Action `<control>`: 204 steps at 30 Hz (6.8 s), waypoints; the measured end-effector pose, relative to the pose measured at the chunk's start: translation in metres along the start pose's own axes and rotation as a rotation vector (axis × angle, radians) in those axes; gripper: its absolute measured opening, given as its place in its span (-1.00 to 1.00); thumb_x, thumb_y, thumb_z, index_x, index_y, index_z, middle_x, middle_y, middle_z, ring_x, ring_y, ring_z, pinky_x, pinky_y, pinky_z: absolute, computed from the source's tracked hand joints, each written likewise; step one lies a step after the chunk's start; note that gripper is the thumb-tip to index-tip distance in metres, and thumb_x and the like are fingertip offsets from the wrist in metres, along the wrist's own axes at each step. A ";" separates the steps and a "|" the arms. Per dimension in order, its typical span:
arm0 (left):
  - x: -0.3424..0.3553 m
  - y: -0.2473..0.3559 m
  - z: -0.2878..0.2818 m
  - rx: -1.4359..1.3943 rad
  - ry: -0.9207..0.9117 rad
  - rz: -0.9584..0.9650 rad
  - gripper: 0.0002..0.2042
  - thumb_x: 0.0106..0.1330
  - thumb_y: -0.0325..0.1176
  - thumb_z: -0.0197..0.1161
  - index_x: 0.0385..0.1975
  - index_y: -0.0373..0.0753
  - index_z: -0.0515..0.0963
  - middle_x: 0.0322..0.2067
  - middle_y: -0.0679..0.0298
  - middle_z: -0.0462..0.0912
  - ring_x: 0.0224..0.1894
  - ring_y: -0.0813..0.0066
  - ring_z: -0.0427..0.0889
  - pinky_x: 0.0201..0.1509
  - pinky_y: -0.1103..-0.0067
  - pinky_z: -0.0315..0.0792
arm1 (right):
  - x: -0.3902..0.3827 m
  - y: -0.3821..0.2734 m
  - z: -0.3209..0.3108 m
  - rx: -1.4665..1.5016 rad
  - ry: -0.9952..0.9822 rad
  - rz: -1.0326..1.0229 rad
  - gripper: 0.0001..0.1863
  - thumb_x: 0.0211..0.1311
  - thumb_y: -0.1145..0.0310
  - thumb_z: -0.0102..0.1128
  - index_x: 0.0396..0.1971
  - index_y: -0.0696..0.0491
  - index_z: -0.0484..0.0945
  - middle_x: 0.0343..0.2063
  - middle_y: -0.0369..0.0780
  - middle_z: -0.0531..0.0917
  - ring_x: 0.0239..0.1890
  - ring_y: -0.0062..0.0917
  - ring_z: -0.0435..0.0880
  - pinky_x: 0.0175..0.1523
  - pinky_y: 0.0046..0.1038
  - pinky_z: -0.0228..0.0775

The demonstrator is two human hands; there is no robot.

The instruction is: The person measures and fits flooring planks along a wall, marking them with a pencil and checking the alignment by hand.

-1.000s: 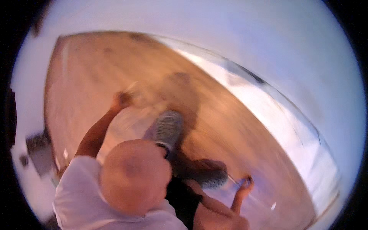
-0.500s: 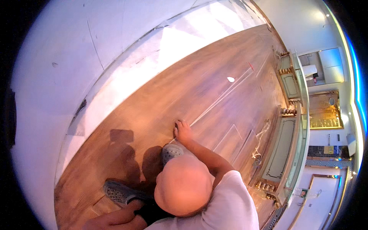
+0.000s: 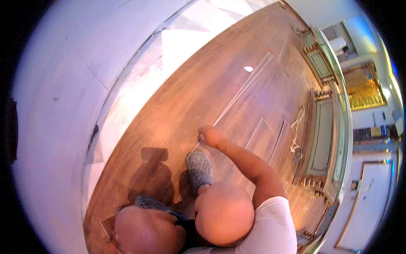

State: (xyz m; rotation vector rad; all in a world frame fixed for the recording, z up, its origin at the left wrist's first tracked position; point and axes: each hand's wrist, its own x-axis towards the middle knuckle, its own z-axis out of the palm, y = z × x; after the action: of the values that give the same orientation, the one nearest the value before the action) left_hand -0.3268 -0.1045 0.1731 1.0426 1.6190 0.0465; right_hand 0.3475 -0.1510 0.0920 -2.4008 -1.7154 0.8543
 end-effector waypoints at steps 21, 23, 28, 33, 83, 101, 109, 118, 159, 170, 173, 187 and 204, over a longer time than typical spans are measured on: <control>0.108 0.438 0.133 0.338 -0.289 0.744 -0.63 0.33 -0.18 0.32 -0.12 -0.42 0.61 -0.28 0.23 0.71 -0.25 0.51 0.59 -0.10 0.47 0.48 | -0.005 0.143 -0.166 -0.279 0.397 0.343 -0.75 0.29 0.25 0.11 -0.14 0.06 0.60 -0.25 -0.01 0.69 -0.16 -0.06 0.66 -0.05 -0.09 0.51; 0.116 0.479 0.166 0.309 -0.294 0.710 -0.64 0.35 -0.18 0.30 -0.10 -0.41 0.61 -0.26 0.25 0.71 -0.23 0.52 0.59 -0.07 0.49 0.48 | 0.010 0.194 -0.164 -0.269 0.417 0.311 -0.74 0.30 0.25 0.10 -0.11 0.05 0.59 -0.25 -0.01 0.69 -0.15 -0.06 0.66 -0.05 -0.09 0.51; 0.160 0.582 0.274 0.118 -0.337 0.580 -0.60 0.38 -0.24 0.27 0.05 -0.43 0.52 -0.09 0.19 0.66 -0.09 0.45 0.59 0.09 0.49 0.43 | 0.060 0.350 -0.198 -0.142 0.471 0.565 -0.70 0.33 0.22 0.07 -0.05 0.05 0.56 -0.21 0.00 0.69 -0.13 -0.06 0.67 -0.04 -0.08 0.52; 0.210 0.627 0.378 -0.305 -0.328 0.490 -0.50 0.32 -0.30 0.30 0.20 -0.39 0.39 0.08 0.15 0.58 0.10 0.33 0.56 0.26 0.41 0.35 | 0.135 0.476 -0.247 -0.070 0.563 0.674 -0.67 0.34 0.21 0.05 -0.03 0.06 0.56 -0.15 0.04 0.68 -0.14 -0.04 0.68 -0.03 -0.07 0.53; 0.198 0.501 0.514 -1.189 -0.496 0.502 -0.48 0.37 -0.40 0.29 0.31 -0.21 0.32 0.15 0.18 0.53 0.17 0.27 0.53 0.23 0.33 0.49 | 0.231 0.196 -0.238 1.160 -0.224 0.092 -0.79 0.30 0.30 0.32 -0.21 0.01 0.47 -0.36 -0.42 0.53 -0.50 -0.80 0.40 -0.56 -0.66 0.11; 0.183 0.287 0.199 -0.910 -0.031 0.285 -0.57 0.37 -0.36 0.31 0.18 -0.29 0.39 -0.15 0.39 0.58 -0.15 0.61 0.55 -0.16 0.60 0.45 | 0.297 -0.133 -0.154 0.148 -0.437 -0.420 -0.68 0.25 0.21 0.35 -0.48 0.20 0.63 -0.55 -0.33 0.59 -0.50 -0.66 0.47 -0.37 -0.48 0.32; 0.296 0.218 0.123 -1.021 0.164 0.154 -0.74 0.37 -0.38 0.27 0.02 -0.24 0.52 -0.08 0.29 0.64 -0.06 0.49 0.59 -0.05 0.55 0.49 | 0.375 -0.201 -0.021 0.271 -0.219 -0.420 -0.69 0.20 0.21 0.35 -0.43 0.21 0.67 -0.59 -0.29 0.62 -0.55 -0.58 0.50 -0.39 -0.41 0.34; 0.329 0.210 0.104 -0.843 0.338 0.134 -0.83 0.26 -0.37 0.41 -0.42 -0.19 0.51 -0.46 0.41 0.45 -0.45 0.61 0.36 -0.41 0.60 0.32 | 0.386 -0.225 -0.004 0.149 -0.175 -0.328 -0.70 0.12 0.17 0.35 -0.52 0.15 0.68 -0.61 -0.11 0.66 -0.53 -0.33 0.63 -0.35 -0.28 0.41; 0.247 0.130 0.048 -0.857 0.643 0.168 -0.83 0.30 -0.40 0.32 -0.21 -0.34 0.63 -0.27 0.21 0.65 -0.15 0.41 0.57 -0.04 0.49 0.46 | 0.281 -0.291 0.044 0.482 -0.457 -0.387 -0.73 0.15 0.26 0.39 -0.42 0.19 0.64 -0.54 -0.33 0.64 -0.49 -0.59 0.54 -0.29 -0.44 0.42; 0.156 0.114 0.177 -0.204 0.124 0.231 -0.62 0.31 -0.10 0.25 -0.29 -0.39 0.57 -0.34 0.03 0.68 -0.24 0.14 0.70 -0.12 0.28 0.53 | 0.171 -0.100 0.005 0.645 -0.857 0.065 -0.80 0.13 0.39 0.42 -0.36 -0.02 0.52 -0.61 -0.47 0.42 -0.64 -0.73 0.34 -0.56 -0.60 0.11; 0.139 0.119 0.216 -0.420 -0.131 0.221 -0.64 0.35 -0.12 0.20 -0.29 -0.40 0.58 -0.43 0.07 0.69 -0.37 0.07 0.71 -0.17 0.22 0.55 | 0.178 -0.074 -0.027 0.473 -0.983 0.099 -0.82 0.10 0.42 0.43 -0.37 -0.01 0.55 -0.61 -0.45 0.46 -0.67 -0.71 0.36 -0.58 -0.61 0.12; 0.168 0.143 0.152 0.716 0.307 0.640 0.11 -0.27 -0.12 0.64 0.41 -0.18 0.19 0.48 0.00 -0.03 0.52 -0.04 -0.04 0.56 0.16 0.00 | 0.199 0.016 -0.084 -0.114 -1.270 -0.069 -0.71 0.20 0.31 0.38 -0.12 0.10 0.62 -0.35 -0.32 0.67 -0.25 -0.54 0.59 -0.09 -0.38 0.48; 0.182 0.160 0.152 0.821 0.256 0.724 0.17 -0.33 0.02 0.63 0.43 -0.16 0.20 0.41 -0.06 0.11 0.46 -0.09 0.07 0.56 0.19 0.02 | 0.250 0.011 -0.082 -0.494 -0.170 -0.607 -0.77 0.35 0.20 0.19 -0.18 0.05 0.59 -0.25 0.00 0.69 -0.21 -0.04 0.68 -0.17 -0.10 0.51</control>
State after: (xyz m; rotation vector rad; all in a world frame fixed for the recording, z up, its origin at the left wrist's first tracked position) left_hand -0.1013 0.0348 0.0660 2.3037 1.4060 -0.0055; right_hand 0.4515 0.0883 0.0583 -1.8380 -2.7745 0.6002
